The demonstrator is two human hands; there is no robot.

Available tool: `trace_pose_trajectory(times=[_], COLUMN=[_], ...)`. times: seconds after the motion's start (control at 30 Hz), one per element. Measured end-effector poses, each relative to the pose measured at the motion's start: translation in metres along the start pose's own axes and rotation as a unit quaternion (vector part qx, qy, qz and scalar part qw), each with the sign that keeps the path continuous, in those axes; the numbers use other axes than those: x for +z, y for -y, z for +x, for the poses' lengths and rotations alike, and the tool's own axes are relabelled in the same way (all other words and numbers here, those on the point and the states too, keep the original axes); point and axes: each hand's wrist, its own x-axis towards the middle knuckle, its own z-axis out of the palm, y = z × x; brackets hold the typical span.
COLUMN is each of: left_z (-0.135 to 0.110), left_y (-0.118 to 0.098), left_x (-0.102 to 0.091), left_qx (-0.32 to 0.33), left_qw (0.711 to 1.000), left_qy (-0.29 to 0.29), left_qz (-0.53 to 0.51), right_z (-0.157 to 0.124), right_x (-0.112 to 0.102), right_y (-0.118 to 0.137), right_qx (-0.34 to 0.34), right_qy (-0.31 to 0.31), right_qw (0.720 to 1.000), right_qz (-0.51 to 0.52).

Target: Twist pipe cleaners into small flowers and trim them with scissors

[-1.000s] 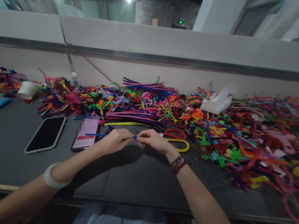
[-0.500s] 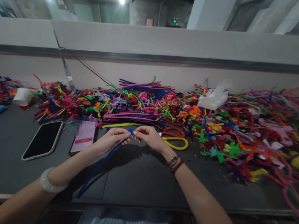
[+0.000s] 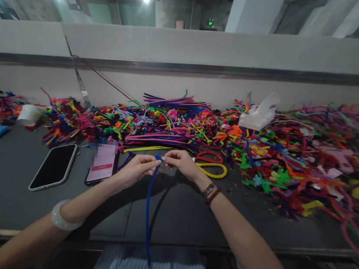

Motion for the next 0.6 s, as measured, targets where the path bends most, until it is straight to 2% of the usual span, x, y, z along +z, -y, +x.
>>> trace_pose_trajectory(times=[0.33,0.6], left_z=[0.0002,0.0036], left_y=[0.0018,0.0029], left_x=[0.0003,-0.0033], left_qx=[0.024,0.049], left_qw=[0.999,0.996], left_qy=[0.017,0.018], left_qz=[0.030,0.066], right_z=[-0.0032,-0.0017], right_x=[-0.0043,0.0012], right_y=[0.0032,-0.0002], right_qx=[0.026,0.097], right_qy=[0.059,0.028], right_qw=[0.998,0.986], right_qz=[-0.002,0.134])
